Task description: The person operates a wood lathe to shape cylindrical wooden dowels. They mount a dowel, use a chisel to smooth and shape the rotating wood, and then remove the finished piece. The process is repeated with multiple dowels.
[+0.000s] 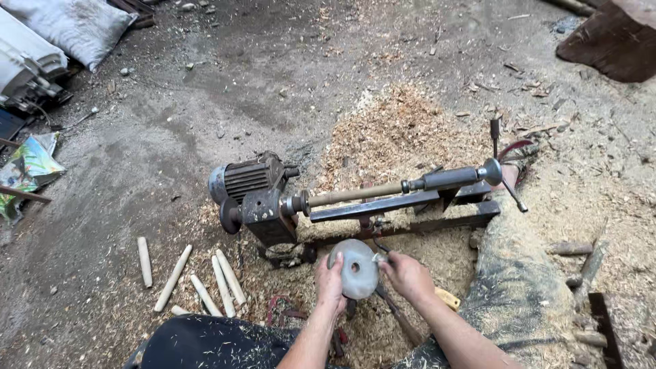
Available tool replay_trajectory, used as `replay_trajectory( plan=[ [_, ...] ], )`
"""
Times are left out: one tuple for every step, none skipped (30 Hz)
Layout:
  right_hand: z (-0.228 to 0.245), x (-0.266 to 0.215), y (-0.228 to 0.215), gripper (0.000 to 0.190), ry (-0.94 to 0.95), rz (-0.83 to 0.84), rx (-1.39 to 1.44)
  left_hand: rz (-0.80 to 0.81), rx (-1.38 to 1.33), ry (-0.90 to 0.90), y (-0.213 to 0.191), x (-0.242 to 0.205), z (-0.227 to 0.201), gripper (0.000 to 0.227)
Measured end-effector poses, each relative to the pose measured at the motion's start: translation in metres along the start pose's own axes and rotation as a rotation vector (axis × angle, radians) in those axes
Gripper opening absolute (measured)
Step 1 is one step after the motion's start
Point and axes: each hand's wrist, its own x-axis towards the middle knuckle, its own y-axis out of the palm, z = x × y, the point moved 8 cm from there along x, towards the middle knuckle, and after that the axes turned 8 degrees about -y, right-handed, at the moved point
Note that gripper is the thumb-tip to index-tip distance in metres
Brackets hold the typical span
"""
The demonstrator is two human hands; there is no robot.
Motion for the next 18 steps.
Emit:
replay_trajectory(
  plan=[
    [-0.005, -0.001, -0.001, 0.042, 0.077, -0.053, 0.03, -0.003, 0.026, 0.068, -0.002, 0.001, -0.003, 0.037],
    [-0.001, -0.005, 0.007, 0.041, 0.018, 0.033, -0.037, -0.007, 0.054, 0.125, -0.003, -0.002, -0.003, 0.036],
    [0.002, -0.009, 0.016, 0.04, -0.04, 0.119, -0.104, -0.01, 0.083, 0.181, -0.002, -0.005, -0.003, 0.035],
    [0.005, -0.006, 0.019, 0.04, -0.105, 0.19, -0.178, 0.006, 0.05, 0.133, 0.004, 0.001, -0.001, 0.034],
    [-0.004, -0.001, 0.014, 0.039, -0.011, 0.167, -0.074, 0.024, 0.018, 0.084, 0.01, 0.006, 0.0, 0.034],
    [-0.01, -0.001, 0.015, 0.039, 0.08, 0.152, 0.039, 0.032, -0.01, 0.03, 0.011, 0.007, 0.003, 0.033],
    [-0.017, -0.001, 0.018, 0.038, 0.17, 0.137, 0.152, 0.026, 0.003, 0.061, 0.011, 0.008, -0.001, 0.033],
    [-0.012, -0.003, 0.019, 0.035, 0.092, 0.093, 0.172, 0.016, 0.017, 0.083, 0.008, 0.004, 0.001, 0.034],
    [-0.007, -0.004, 0.019, 0.032, 0.013, 0.049, 0.193, 0.006, 0.032, 0.106, 0.004, 0.001, 0.002, 0.034],
    [-0.003, -0.003, 0.014, 0.03, -0.063, 0.0, 0.208, -0.02, 0.033, 0.04, 0.005, 0.003, 0.007, 0.034],
    [-0.005, 0.0, 0.011, 0.03, -0.086, 0.007, 0.147, -0.046, 0.035, -0.026, 0.005, 0.006, 0.013, 0.034],
    [-0.004, 0.002, 0.012, 0.031, -0.11, 0.015, 0.089, -0.074, 0.04, -0.091, 0.001, 0.009, 0.019, 0.034],
    [-0.002, 0.002, 0.015, 0.033, -0.133, 0.023, 0.03, -0.089, 0.078, -0.05, -0.002, 0.013, 0.018, 0.035],
    [-0.012, 0.003, 0.021, 0.029, -0.018, 0.054, 0.09, -0.103, 0.117, -0.007, -0.005, 0.019, 0.017, 0.037],
    [-0.02, 0.0, 0.031, 0.025, 0.095, 0.087, 0.151, -0.117, 0.156, 0.036, -0.01, 0.024, 0.019, 0.039],
    [-0.035, 0.001, 0.031, 0.023, 0.22, 0.111, 0.209, -0.097, 0.136, 0.084, -0.009, 0.03, 0.022, 0.042],
    [-0.024, -0.002, 0.034, 0.024, 0.055, 0.104, 0.163, -0.077, 0.115, 0.131, -0.014, 0.034, 0.025, 0.046],
    [-0.012, -0.009, 0.037, 0.029, -0.106, 0.077, 0.105, -0.021, 0.047, 0.107, -0.012, 0.044, 0.032, 0.048]
  ],
)
